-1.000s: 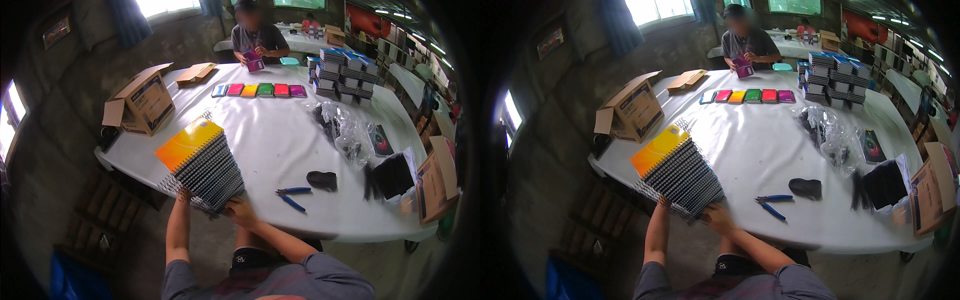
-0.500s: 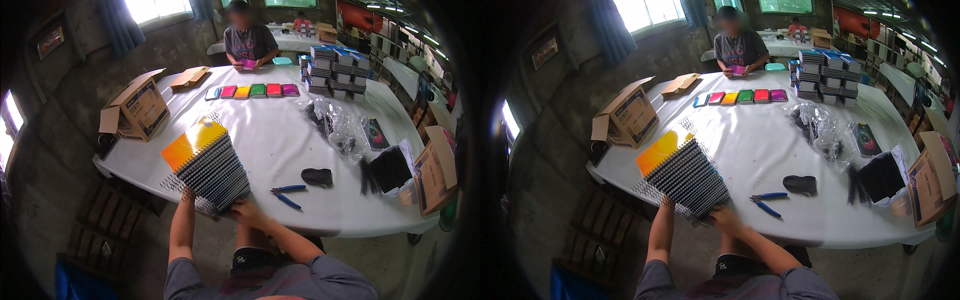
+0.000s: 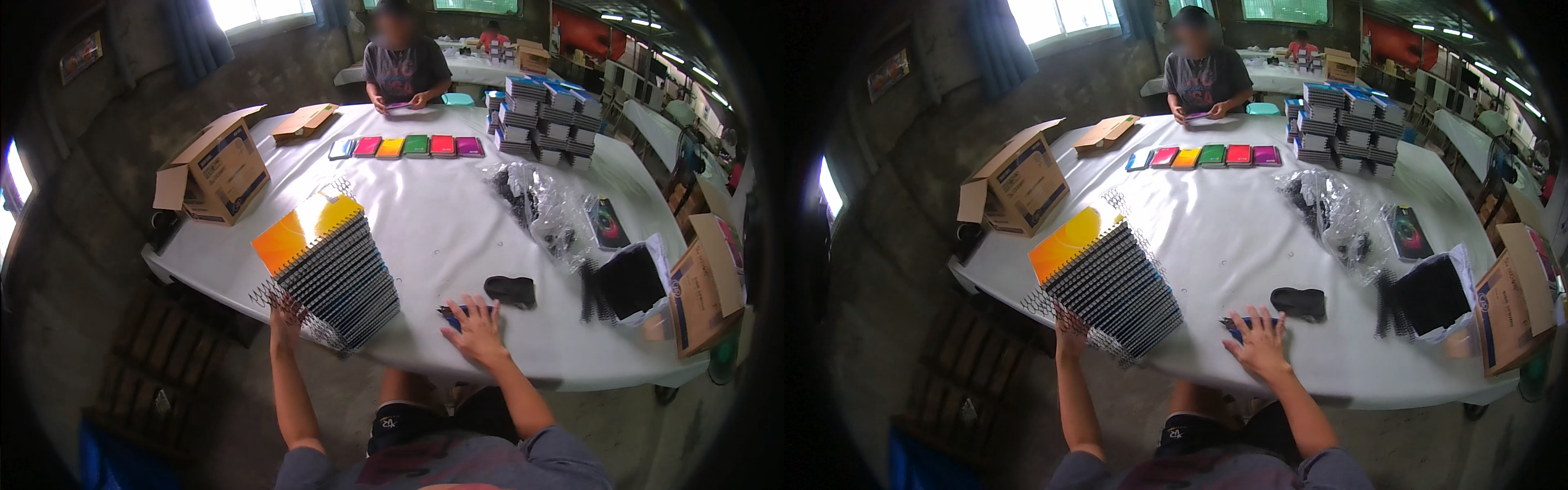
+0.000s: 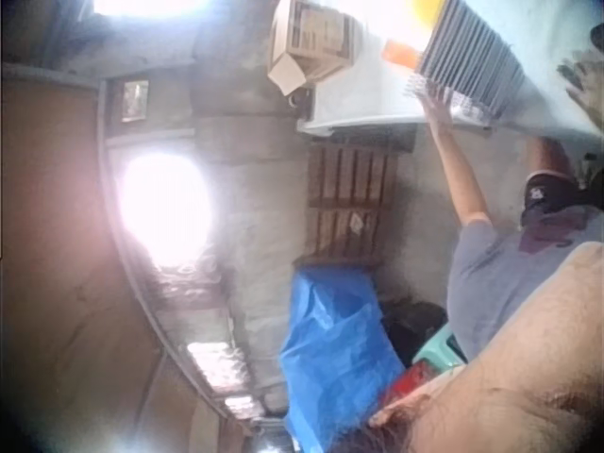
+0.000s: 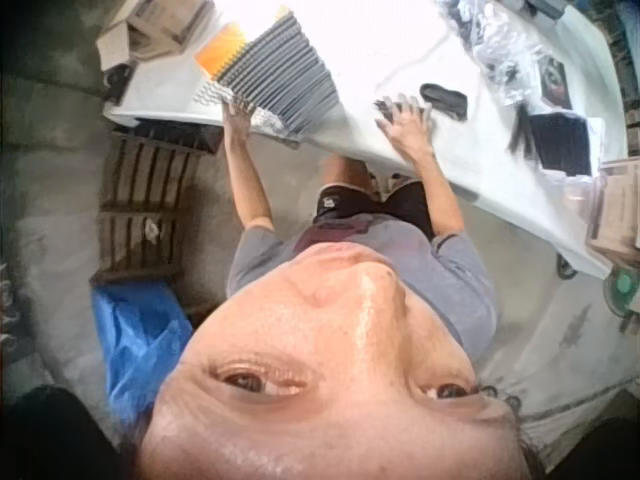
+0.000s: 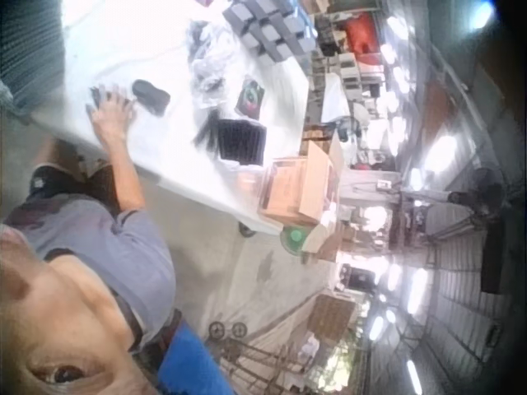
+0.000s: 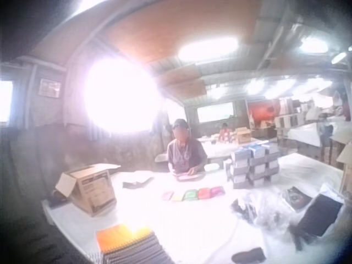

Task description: The person uses pliers to trim the spiral binding of a stack of notebooks. They repeatedly pick up the stack, cut the spiral ends, and place the stack back on the table. Another person is visible in the background handling similar items.

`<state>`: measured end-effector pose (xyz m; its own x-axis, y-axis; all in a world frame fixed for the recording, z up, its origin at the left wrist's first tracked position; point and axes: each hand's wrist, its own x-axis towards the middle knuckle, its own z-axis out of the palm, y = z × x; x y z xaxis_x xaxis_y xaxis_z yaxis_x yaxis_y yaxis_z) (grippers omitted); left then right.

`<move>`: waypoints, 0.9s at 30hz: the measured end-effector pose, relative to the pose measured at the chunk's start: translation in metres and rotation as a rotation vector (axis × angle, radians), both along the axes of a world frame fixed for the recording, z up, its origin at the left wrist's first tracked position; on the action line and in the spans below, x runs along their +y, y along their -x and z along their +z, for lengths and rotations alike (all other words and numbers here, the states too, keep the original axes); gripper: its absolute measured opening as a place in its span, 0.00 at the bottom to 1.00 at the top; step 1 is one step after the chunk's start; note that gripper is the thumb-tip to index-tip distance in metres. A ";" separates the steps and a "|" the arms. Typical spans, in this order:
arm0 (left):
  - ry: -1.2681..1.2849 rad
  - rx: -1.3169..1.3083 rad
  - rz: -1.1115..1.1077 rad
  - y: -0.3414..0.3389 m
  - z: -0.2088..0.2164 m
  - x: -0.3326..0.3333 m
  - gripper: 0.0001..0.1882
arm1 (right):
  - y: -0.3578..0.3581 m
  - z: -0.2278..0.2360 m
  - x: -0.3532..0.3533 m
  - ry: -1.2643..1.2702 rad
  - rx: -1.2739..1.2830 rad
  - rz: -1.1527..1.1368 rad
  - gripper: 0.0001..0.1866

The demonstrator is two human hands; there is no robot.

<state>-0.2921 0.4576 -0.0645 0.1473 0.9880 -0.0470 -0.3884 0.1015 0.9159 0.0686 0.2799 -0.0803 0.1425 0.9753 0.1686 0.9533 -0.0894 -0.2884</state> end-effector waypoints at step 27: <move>-0.255 0.352 0.467 -0.095 -0.054 -0.136 0.11 | 0.098 0.031 -0.029 -0.212 0.078 0.221 0.26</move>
<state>-0.1975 0.3215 -0.1186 -0.2827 0.9309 0.2314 -0.0106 -0.2442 0.9697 -0.0290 0.2509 -0.0494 -0.0487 0.9285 0.3682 0.9170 0.1876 -0.3519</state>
